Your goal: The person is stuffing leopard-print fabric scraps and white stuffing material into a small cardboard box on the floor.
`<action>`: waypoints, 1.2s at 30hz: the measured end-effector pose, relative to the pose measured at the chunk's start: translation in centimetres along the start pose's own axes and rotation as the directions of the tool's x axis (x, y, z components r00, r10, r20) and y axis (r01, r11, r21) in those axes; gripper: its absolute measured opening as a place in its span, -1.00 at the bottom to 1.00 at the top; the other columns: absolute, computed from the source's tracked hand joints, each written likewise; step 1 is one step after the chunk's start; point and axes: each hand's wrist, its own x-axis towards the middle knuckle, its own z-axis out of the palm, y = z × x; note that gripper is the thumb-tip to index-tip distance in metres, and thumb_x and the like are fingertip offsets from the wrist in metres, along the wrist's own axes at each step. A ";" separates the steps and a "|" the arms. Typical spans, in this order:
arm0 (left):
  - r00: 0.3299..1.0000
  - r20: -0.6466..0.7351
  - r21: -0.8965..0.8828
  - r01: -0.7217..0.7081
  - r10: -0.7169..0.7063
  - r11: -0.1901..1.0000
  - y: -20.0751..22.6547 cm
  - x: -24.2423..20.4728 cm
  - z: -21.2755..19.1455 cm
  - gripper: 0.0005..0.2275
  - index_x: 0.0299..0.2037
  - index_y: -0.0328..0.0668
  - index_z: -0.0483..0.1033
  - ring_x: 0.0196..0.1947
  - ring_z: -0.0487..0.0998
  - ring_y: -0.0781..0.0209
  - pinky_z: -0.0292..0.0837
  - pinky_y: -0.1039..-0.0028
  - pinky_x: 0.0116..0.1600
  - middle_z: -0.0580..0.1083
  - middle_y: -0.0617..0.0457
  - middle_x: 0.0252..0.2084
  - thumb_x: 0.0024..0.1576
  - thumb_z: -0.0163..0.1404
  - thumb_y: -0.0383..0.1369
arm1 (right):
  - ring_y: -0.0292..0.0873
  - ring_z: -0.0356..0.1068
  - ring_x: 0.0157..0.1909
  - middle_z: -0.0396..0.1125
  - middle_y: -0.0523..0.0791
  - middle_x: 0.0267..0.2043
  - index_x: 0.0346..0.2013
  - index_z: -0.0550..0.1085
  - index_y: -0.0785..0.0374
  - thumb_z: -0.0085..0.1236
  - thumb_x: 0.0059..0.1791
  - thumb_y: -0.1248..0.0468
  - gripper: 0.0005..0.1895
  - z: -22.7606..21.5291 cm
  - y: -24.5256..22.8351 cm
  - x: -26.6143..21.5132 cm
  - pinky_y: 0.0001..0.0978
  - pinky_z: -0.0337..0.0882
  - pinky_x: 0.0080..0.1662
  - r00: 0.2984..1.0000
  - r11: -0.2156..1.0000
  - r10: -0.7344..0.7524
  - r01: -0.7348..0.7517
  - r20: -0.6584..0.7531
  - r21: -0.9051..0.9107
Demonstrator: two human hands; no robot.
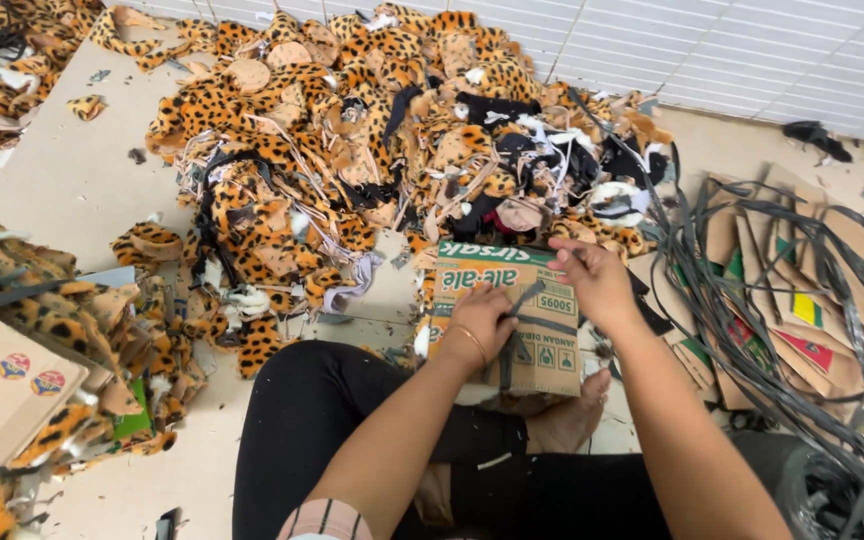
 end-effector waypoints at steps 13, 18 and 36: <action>0.934 0.221 -0.627 0.357 -0.281 0.693 0.6 1.3 -1.8 -0.81 -0.28 0.00 0.70 -0.34 0.58 0.23 0.52 0.48 -0.27 0.54 0.07 -0.38 -0.12 0.30 -0.33 | -0.28 0.48 -0.28 0.51 0.01 -0.35 -0.19 0.60 0.37 0.33 0.02 0.37 -0.88 1.2 4.4 -10.7 -0.43 0.56 -0.12 0.896 0.984 -0.025 0.100 -0.443 0.147; 0.856 0.331 -0.732 0.498 -0.397 0.465 2.2 1.1 -4.3 -0.77 -0.21 -0.24 0.52 -0.64 0.50 0.43 0.35 0.80 -0.57 0.50 0.08 -0.57 0.01 0.22 -0.32 | -0.20 0.53 -0.13 0.57 -0.06 -0.30 -0.32 0.67 0.15 0.47 -0.10 0.27 -0.89 2.7 6.2 -10.8 -0.33 0.47 -0.02 0.918 0.980 -0.198 0.198 -0.344 -0.034; 0.851 0.445 0.163 0.228 -0.278 0.960 4.1 7.5 -4.8 -0.79 -0.29 0.18 0.69 -0.03 0.64 0.01 0.59 0.27 0.05 0.63 0.09 -0.24 -0.09 0.20 -0.10 | -0.25 0.48 -0.33 0.50 -0.08 -0.37 -0.27 0.60 0.21 0.07 -0.02 0.45 -0.83 5.5 6.0 -11.1 -0.40 0.51 -0.26 0.973 0.952 0.016 0.055 -0.228 0.301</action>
